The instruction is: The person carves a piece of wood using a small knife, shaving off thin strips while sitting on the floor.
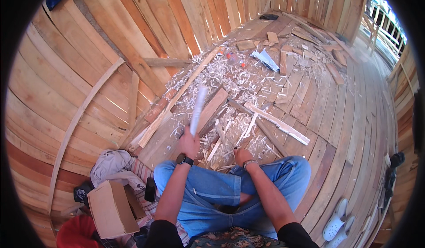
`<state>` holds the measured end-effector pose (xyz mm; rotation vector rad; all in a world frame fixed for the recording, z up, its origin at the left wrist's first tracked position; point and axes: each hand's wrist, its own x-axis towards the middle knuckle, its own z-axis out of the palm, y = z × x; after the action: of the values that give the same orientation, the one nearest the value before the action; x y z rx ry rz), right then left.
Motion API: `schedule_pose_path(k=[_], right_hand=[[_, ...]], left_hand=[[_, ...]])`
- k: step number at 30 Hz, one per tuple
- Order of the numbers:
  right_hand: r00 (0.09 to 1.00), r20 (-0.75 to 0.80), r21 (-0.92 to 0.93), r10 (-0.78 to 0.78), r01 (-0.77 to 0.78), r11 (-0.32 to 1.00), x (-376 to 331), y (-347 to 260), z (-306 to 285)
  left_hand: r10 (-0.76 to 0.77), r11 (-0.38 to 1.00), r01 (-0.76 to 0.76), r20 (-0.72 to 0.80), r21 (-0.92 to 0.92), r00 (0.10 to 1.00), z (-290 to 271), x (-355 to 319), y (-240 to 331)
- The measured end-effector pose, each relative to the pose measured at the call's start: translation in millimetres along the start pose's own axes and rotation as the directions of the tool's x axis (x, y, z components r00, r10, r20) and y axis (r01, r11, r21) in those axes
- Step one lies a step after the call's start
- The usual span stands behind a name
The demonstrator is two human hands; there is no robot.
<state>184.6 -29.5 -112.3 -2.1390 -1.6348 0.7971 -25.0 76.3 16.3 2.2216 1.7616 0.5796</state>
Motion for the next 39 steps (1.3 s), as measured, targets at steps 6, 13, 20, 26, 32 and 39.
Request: schedule_pose_path(k=[6,13,20,26,32,39], right_hand=[[0.998,0.01,0.0,0.06,-0.06,0.998,3,19,10],[0.995,0.099,-0.038,0.015,-0.012,0.999,1,-6,1],[0.995,0.076,-0.033,0.065,-0.062,0.997,2,5,7],[0.991,0.084,-0.022,0.108,-0.107,0.994,-18,-30,-22],[0.98,0.132,-0.031,0.146,-0.143,0.989,-3,-7,-13],[0.978,0.151,0.027,0.143,-0.149,0.988,-10,-26,-27]], left_hand=[[0.118,0.955,-0.234,0.493,0.18,0.862,39,2,-19],[0.04,0.959,-0.155,0.427,0.239,0.903,29,-7,-26],[0.123,0.974,-0.197,0.469,0.111,0.875,31,2,-34],[-0.116,0.684,0.689,0.897,-0.24,0.427,21,19,-60],[0.067,0.516,0.523,0.641,-0.678,0.765,-8,24,-32],[0.11,0.315,0.611,0.667,-0.726,0.737,-27,16,-37]])
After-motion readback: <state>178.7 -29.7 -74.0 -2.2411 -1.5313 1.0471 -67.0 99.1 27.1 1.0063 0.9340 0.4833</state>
